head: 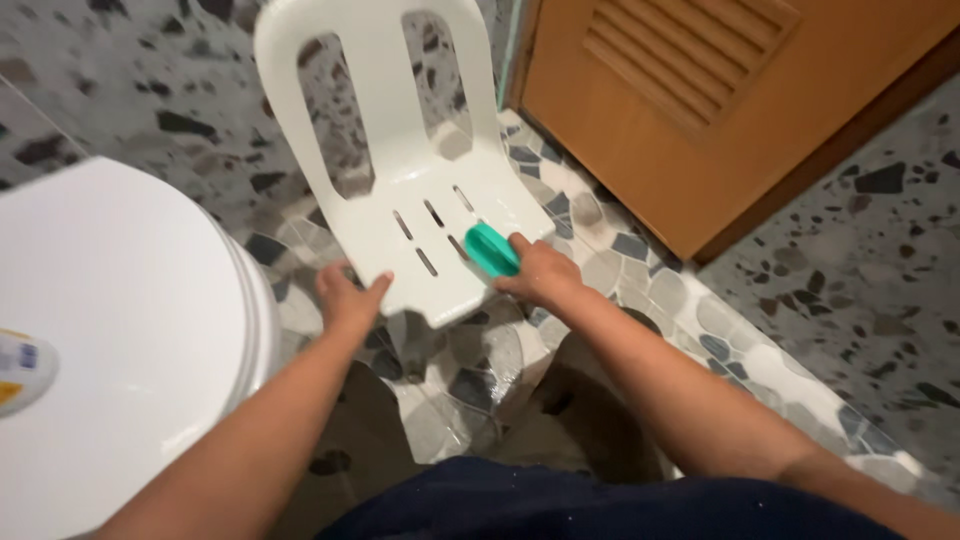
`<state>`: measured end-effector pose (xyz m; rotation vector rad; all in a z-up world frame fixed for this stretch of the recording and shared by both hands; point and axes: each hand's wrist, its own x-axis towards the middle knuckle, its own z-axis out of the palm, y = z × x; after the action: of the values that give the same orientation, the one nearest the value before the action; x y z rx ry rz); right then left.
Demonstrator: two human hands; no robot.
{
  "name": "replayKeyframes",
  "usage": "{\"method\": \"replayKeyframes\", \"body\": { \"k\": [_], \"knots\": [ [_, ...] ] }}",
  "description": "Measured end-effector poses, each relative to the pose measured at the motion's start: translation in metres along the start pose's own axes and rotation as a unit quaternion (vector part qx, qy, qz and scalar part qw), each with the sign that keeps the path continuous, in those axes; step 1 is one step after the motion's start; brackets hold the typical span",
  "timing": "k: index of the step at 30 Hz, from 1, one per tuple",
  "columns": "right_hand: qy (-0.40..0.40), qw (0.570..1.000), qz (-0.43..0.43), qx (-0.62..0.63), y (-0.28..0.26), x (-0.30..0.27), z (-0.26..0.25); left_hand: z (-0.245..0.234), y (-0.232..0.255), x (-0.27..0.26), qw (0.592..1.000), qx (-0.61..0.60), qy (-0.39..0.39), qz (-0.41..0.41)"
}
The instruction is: The person scrubs the bathroom floor tiles and a white plastic stool using a green scrub brush. They then open the toilet lid and scrub the inside of the toilet bowl with the same brush.
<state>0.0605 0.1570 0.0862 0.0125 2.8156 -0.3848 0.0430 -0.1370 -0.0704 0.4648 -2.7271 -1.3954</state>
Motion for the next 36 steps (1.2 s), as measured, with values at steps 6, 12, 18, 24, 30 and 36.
{"method": "replayKeyframes", "body": {
  "k": [6,12,18,24,30,36],
  "knots": [
    [-0.019,0.999,-0.032,-0.028,-0.023,-0.019,0.027,0.043,-0.018,0.005,0.963,-0.250,-0.088,-0.054],
    [0.039,0.994,0.085,-0.062,0.018,-0.001,-0.013,0.034,-0.033,-0.030,0.972,-0.190,-0.138,0.000],
    [0.023,0.994,-0.060,-0.088,-0.012,-0.021,0.052,-0.015,-0.019,-0.058,0.952,-0.171,-0.255,-0.005],
    [0.078,0.983,-0.119,-0.117,-0.008,-0.018,0.038,-0.032,0.014,-0.069,0.937,-0.166,-0.304,0.040],
    [0.049,0.997,0.032,-0.043,-0.001,-0.029,0.016,-0.048,0.047,-0.077,0.912,-0.090,-0.349,-0.197],
    [-0.093,0.993,-0.069,0.015,-0.035,-0.062,0.071,-0.044,0.051,-0.081,0.917,-0.092,-0.327,-0.209]
  ]
}}
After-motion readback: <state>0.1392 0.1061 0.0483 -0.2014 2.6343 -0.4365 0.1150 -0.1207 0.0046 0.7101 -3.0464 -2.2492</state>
